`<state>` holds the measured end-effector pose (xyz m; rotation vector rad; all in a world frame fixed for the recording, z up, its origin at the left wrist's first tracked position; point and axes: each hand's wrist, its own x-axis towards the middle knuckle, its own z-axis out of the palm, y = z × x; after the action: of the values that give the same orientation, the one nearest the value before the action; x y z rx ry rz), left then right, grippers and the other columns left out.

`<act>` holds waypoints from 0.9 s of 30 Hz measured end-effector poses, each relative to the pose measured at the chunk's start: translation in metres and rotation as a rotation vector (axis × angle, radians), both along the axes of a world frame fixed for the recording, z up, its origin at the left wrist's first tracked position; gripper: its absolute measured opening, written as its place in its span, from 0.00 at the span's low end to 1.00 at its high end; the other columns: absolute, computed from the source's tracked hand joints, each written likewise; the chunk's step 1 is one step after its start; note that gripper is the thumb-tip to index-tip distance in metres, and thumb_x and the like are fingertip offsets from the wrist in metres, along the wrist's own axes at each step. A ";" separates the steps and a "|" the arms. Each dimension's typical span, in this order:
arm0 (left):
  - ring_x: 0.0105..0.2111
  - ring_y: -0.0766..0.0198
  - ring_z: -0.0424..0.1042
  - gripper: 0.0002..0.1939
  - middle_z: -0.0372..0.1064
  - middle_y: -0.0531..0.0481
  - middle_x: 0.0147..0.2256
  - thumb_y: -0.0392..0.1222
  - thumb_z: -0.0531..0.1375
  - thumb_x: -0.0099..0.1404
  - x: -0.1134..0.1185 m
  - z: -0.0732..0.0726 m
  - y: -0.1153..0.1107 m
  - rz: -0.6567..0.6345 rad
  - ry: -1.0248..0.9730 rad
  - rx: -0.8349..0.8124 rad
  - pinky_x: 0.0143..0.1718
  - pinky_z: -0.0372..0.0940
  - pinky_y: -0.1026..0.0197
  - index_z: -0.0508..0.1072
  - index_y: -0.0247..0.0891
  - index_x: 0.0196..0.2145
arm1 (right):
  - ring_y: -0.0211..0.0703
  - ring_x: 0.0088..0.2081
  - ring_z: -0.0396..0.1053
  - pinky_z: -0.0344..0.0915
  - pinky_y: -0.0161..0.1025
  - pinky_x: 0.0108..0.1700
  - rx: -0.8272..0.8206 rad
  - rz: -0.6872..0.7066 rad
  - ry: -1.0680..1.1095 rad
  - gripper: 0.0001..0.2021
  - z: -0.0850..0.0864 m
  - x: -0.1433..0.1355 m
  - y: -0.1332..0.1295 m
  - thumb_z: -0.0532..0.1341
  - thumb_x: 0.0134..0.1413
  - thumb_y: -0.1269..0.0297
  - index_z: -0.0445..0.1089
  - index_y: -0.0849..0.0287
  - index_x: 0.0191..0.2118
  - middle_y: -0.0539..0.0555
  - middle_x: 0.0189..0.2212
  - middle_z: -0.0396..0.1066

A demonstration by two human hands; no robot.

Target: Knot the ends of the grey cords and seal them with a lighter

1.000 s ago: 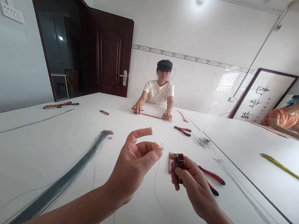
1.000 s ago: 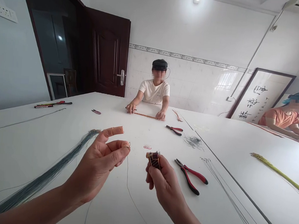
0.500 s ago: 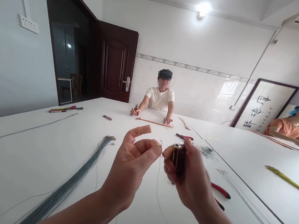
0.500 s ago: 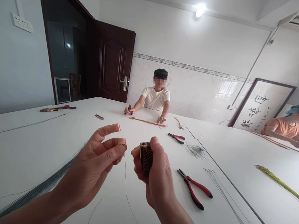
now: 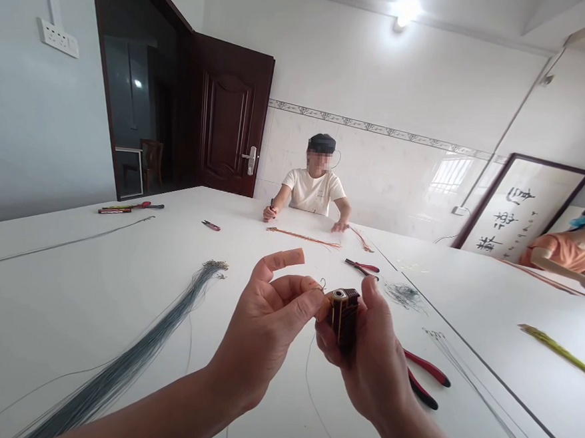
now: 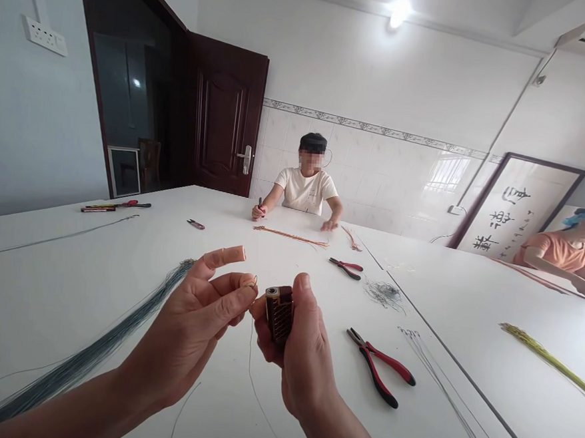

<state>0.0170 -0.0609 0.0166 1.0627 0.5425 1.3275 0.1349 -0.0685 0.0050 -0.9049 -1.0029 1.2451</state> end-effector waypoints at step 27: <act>0.26 0.71 0.69 0.19 0.68 0.59 0.29 0.35 0.61 0.61 0.002 -0.005 0.000 0.000 0.079 0.046 0.32 0.68 0.65 0.59 0.43 0.47 | 0.31 0.15 0.49 0.45 0.32 0.18 -0.033 0.058 -0.033 0.21 0.000 0.003 0.000 0.49 0.57 0.55 0.56 0.59 0.16 0.47 0.12 0.56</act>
<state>0.0192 -0.0610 0.0114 1.1570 0.5727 1.3075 0.1381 -0.0682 0.0053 -0.9307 -1.0437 1.3022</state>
